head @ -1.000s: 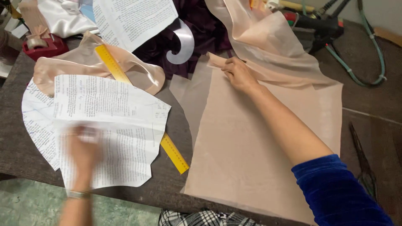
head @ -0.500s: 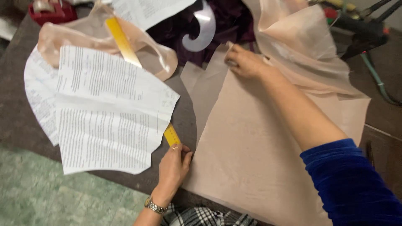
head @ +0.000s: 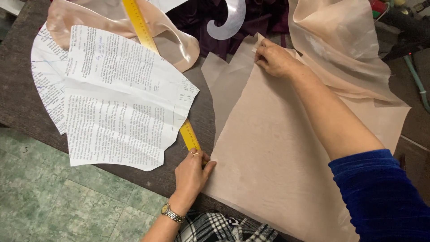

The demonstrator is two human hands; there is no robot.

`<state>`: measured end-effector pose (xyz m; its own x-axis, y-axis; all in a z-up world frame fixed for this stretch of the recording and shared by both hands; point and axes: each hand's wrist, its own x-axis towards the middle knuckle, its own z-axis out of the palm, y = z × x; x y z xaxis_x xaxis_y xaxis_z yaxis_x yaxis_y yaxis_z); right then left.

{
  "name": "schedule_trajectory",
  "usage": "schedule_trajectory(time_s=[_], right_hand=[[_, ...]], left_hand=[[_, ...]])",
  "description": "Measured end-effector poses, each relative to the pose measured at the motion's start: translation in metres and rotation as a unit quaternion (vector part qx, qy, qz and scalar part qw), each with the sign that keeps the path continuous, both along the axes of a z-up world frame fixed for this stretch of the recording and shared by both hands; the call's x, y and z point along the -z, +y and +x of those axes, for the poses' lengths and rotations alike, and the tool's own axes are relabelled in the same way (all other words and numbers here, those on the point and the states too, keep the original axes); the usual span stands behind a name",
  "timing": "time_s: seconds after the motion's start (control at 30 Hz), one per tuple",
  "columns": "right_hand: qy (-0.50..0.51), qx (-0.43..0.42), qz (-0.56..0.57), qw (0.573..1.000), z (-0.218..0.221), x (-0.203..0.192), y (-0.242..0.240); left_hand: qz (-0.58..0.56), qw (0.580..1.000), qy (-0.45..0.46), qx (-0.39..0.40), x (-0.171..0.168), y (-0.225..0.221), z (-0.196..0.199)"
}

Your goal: Preparing fabric for cutting by smoothing it and aligning paper patterns using a ruler

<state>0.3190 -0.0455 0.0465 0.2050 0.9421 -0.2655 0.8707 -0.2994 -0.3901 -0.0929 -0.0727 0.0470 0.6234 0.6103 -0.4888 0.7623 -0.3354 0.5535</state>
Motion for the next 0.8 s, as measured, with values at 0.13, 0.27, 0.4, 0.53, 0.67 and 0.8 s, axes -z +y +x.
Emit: schedule_trajectory(time_s=[0.13,0.27,0.4,0.53,0.67,0.8], right_hand=[[0.012,0.005,0.017,1.000,-0.005,-0.007,-0.001],[0.002,-0.009,0.097,0.995,0.008,0.011,0.001],[0.005,0.000,0.119,0.993,0.007,0.007,0.011],[0.023,0.024,0.132,0.991,-0.001,0.007,0.027],[0.043,0.043,0.156,0.986,-0.014,0.014,0.044],[0.043,0.051,0.145,0.987,-0.037,-0.004,0.048]], left_hand=[[0.046,0.999,-0.017,0.016,0.012,-0.002,-0.002],[0.020,0.999,-0.023,0.017,0.011,0.001,-0.004],[-0.022,0.999,-0.041,-0.010,-0.011,0.011,-0.005],[-0.055,0.997,0.003,-0.058,-0.025,0.025,-0.007],[-0.009,0.997,0.013,-0.074,-0.010,0.038,-0.016],[-0.017,0.998,0.027,-0.061,-0.014,0.038,-0.016]])
